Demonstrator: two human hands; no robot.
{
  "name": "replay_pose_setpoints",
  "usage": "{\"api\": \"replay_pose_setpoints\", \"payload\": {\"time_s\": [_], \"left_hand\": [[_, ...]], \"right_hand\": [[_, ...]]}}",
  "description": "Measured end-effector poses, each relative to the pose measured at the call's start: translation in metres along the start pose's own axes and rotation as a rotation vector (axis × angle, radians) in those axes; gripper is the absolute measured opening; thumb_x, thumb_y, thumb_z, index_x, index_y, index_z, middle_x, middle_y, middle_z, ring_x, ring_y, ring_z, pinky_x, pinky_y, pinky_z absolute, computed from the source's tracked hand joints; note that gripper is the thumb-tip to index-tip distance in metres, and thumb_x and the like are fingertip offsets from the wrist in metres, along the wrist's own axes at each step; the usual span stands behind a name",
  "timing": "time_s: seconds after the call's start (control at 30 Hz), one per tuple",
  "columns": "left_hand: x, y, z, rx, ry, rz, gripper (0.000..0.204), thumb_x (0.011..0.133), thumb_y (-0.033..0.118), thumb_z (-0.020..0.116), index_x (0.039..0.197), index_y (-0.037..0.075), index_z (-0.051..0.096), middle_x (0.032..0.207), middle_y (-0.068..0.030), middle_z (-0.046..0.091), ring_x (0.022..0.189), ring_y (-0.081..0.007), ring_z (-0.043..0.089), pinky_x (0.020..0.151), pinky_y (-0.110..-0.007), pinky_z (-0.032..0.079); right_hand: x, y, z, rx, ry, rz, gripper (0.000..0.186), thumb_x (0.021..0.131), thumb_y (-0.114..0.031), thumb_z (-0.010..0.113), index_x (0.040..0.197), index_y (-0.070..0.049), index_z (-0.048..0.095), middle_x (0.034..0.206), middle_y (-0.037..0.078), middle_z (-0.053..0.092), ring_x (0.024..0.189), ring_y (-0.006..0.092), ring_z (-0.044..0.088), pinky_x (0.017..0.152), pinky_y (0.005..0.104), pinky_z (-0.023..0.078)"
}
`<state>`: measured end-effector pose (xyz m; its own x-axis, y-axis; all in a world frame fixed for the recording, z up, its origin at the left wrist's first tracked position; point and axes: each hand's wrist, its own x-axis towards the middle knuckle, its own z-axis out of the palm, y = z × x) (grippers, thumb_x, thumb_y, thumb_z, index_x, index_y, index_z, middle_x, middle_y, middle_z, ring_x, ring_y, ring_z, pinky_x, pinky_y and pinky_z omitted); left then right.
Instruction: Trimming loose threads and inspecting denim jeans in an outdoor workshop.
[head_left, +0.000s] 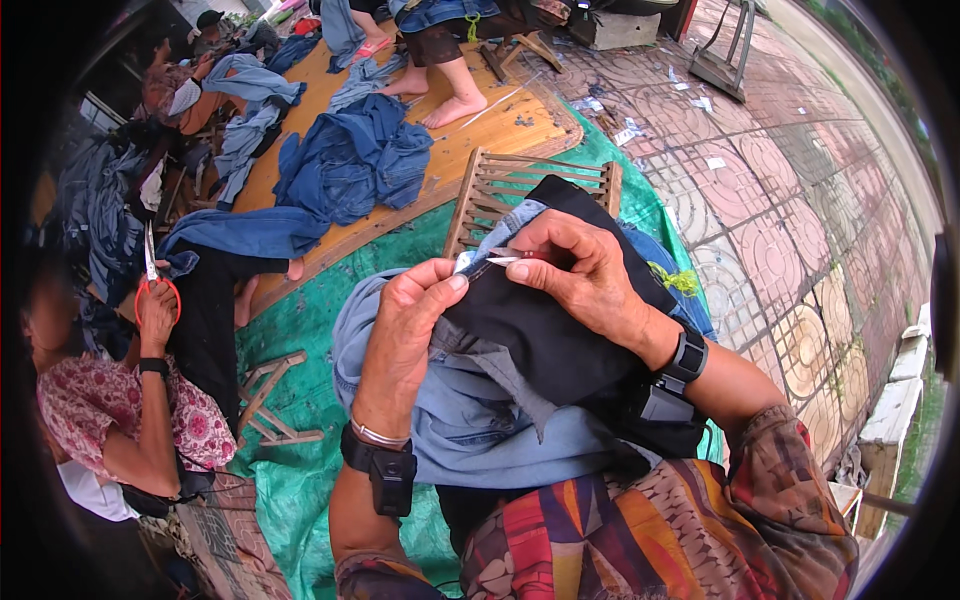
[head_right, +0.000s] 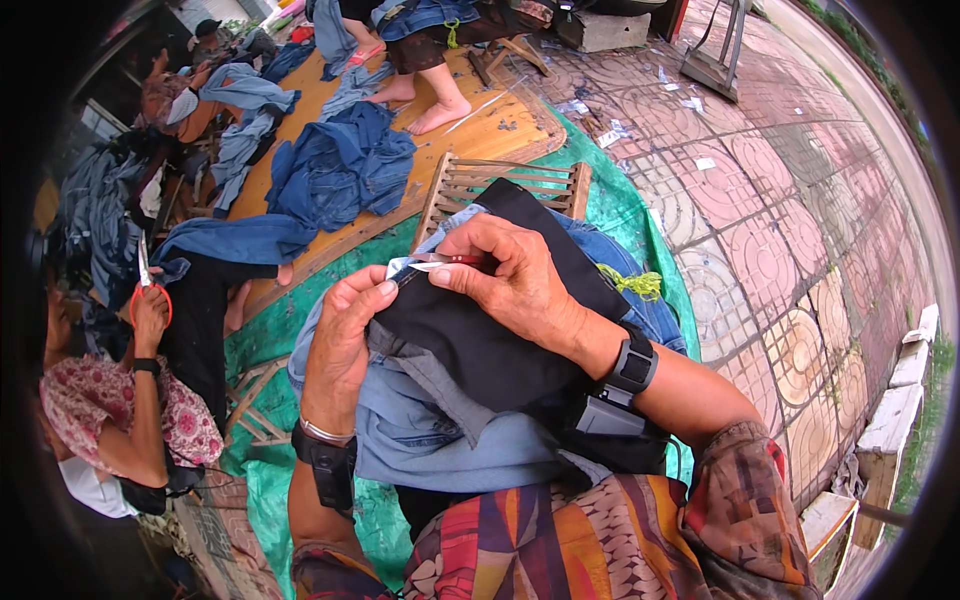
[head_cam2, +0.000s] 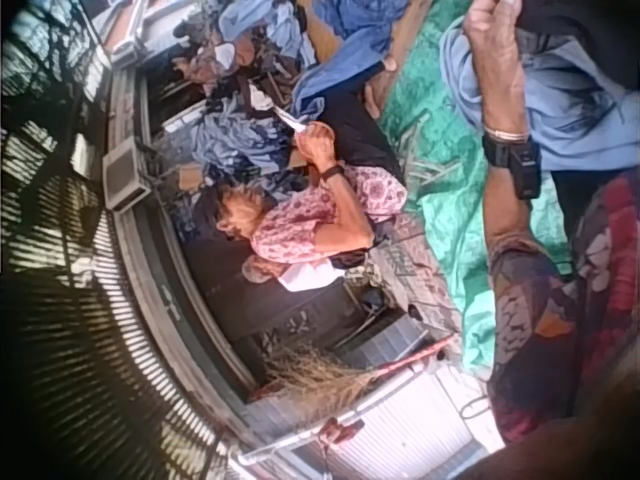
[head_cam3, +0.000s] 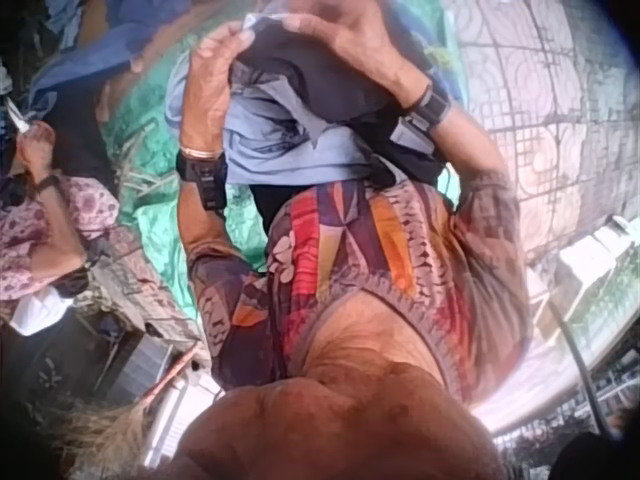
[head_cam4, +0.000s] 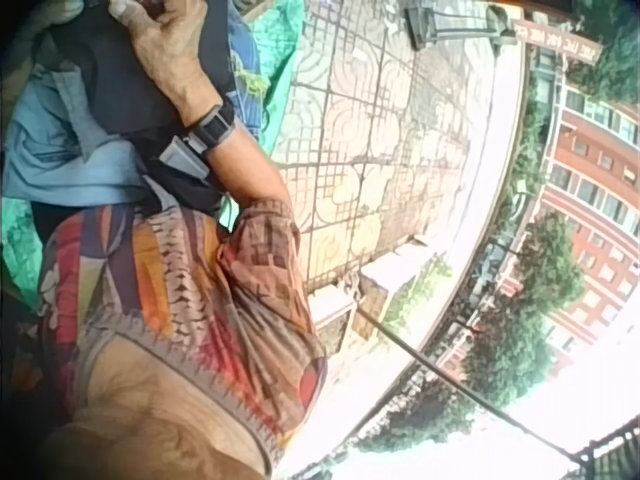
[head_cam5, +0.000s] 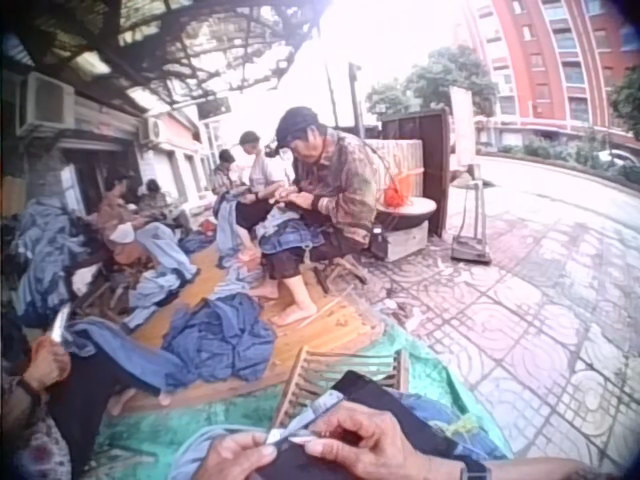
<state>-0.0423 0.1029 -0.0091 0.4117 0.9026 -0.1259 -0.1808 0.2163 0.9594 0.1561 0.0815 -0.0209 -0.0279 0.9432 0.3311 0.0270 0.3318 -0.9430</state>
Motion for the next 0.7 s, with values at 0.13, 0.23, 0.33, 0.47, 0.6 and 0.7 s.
{"api": "replay_pose_setpoints", "payload": {"time_s": [0.13,0.23,0.33,0.47,0.6,0.7], "left_hand": [[-0.001,0.0,-0.001,0.001,-0.007,-0.016,0.013,0.083,0.01,0.06,0.092,0.001,0.062,0.084,0.0023,0.062,0.076,-0.0017,0.054,0.071,-0.016,0.041],[-0.002,0.003,0.002,-0.013,-0.015,-0.018,0.012,0.083,0.01,0.06,0.091,0.002,0.063,0.083,0.0024,0.062,0.076,-0.0015,0.053,0.071,-0.015,0.041],[-0.002,0.001,-0.001,0.006,-0.017,-0.01,0.012,0.083,0.011,0.06,0.09,0.002,0.063,0.083,0.0026,0.062,0.075,-0.0012,0.053,0.071,-0.015,0.041],[-0.002,0.003,0.0,0.003,-0.015,-0.013,0.011,0.083,0.011,0.06,0.089,0.002,0.063,0.083,0.0029,0.062,0.075,-0.0011,0.053,0.071,-0.015,0.04],[0.0,0.003,0.0,-0.005,-0.03,-0.011,0.012,0.083,0.011,0.06,0.09,0.002,0.062,0.083,0.0031,0.062,0.075,-0.0014,0.053,0.071,-0.016,0.041],[-0.002,0.004,0.0,-0.008,-0.027,-0.009,0.012,0.083,0.011,0.06,0.091,0.002,0.062,0.083,0.0032,0.062,0.075,-0.0016,0.053,0.072,-0.015,0.041]], "right_hand": [[0.002,0.002,-0.003,-0.359,-0.087,-0.202,0.019,0.074,-0.014,0.072,0.084,-0.003,0.061,0.078,0.007,0.057,0.071,0.0203,0.056,0.062,0.029,0.045],[0.002,0.003,-0.002,-0.412,-0.089,-0.287,0.02,0.072,-0.015,0.072,0.083,-0.004,0.061,0.08,0.009,0.058,0.075,0.0261,0.057,0.064,0.033,0.046],[0.003,0.003,-0.001,-0.402,-0.085,-0.304,0.02,0.072,-0.015,0.072,0.083,-0.004,0.061,0.08,0.009,0.058,0.076,0.0271,0.057,0.065,0.0342,0.046],[0.003,0.004,0.0,-0.381,-0.093,-0.284,0.018,0.072,-0.014,0.071,0.081,-0.003,0.06,0.079,0.009,0.058,0.076,0.0267,0.057,0.065,0.0338,0.045],[0.005,0.011,0.0,-0.378,-0.082,-0.321,0.018,0.072,-0.014,0.071,0.08,-0.002,0.06,0.077,0.01,0.058,0.074,0.0284,0.056,0.064,0.0339,0.045],[0.005,0.009,-0.002,-0.354,-0.069,-0.354,0.014,0.076,-0.012,0.069,0.08,-0.002,0.06,0.073,0.005,0.059,0.07,0.0208,0.057,0.063,0.0304,0.045]]}}
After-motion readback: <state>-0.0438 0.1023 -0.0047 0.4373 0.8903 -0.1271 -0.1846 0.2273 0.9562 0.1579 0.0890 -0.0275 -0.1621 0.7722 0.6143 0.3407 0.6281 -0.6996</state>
